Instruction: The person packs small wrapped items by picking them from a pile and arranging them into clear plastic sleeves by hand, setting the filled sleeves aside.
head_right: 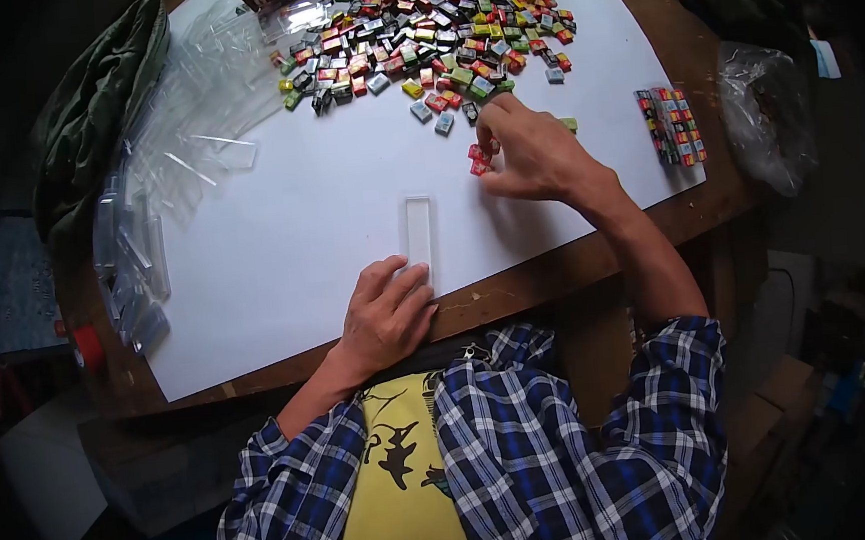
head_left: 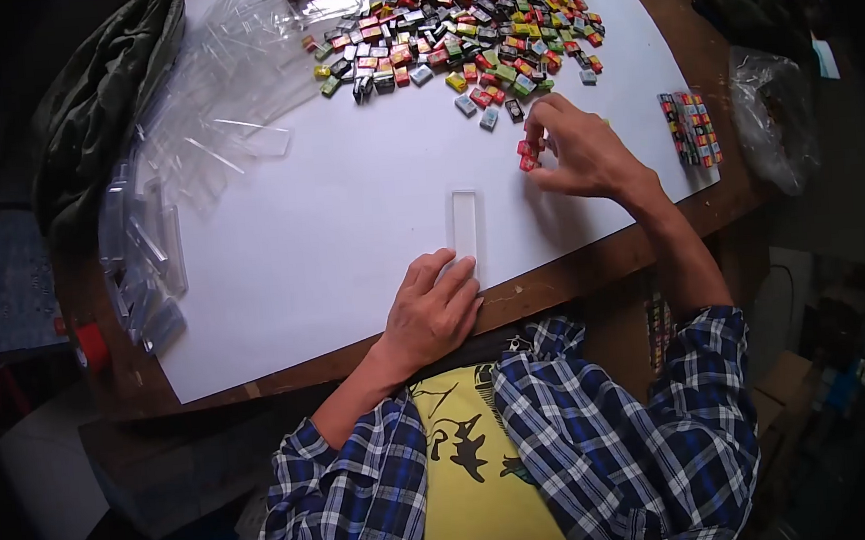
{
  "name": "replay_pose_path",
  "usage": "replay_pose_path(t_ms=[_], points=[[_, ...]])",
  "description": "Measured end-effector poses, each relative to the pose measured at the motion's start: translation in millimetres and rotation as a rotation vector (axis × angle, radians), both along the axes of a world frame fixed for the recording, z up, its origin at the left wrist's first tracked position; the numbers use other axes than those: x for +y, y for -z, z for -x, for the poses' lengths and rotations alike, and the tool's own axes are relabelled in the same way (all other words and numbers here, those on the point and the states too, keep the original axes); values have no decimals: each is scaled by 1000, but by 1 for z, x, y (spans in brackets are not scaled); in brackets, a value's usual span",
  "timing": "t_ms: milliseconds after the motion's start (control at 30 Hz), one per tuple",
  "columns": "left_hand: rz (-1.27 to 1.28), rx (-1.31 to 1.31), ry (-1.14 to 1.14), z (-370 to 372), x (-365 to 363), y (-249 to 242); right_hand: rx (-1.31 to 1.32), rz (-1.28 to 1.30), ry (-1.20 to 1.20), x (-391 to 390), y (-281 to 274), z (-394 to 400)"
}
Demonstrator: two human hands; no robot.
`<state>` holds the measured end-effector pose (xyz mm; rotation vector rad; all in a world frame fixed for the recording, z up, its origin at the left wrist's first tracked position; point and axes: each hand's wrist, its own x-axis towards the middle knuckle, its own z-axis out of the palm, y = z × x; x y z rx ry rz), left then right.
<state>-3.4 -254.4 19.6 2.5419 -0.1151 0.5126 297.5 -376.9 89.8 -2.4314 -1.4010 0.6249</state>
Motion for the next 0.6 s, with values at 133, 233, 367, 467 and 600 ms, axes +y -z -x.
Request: replay_pose_path(t_ms=[133, 233, 367, 467, 600], points=[[-25, -13, 14, -2, -1, 2, 50, -50, -222, 16, 1, 67], [-30, -46, 21, -1, 0, 6, 24, 9, -293, 23, 6, 92], [-30, -65, 9, 0, 1, 8, 16, 4, -261, 25, 18, 102], [-23, -63, 7, 1, 2, 8, 88, -73, -216, 16, 22, 100], [-12, -67, -6, 3, 2, 9, 295, -253, -111, 2, 23, 91]])
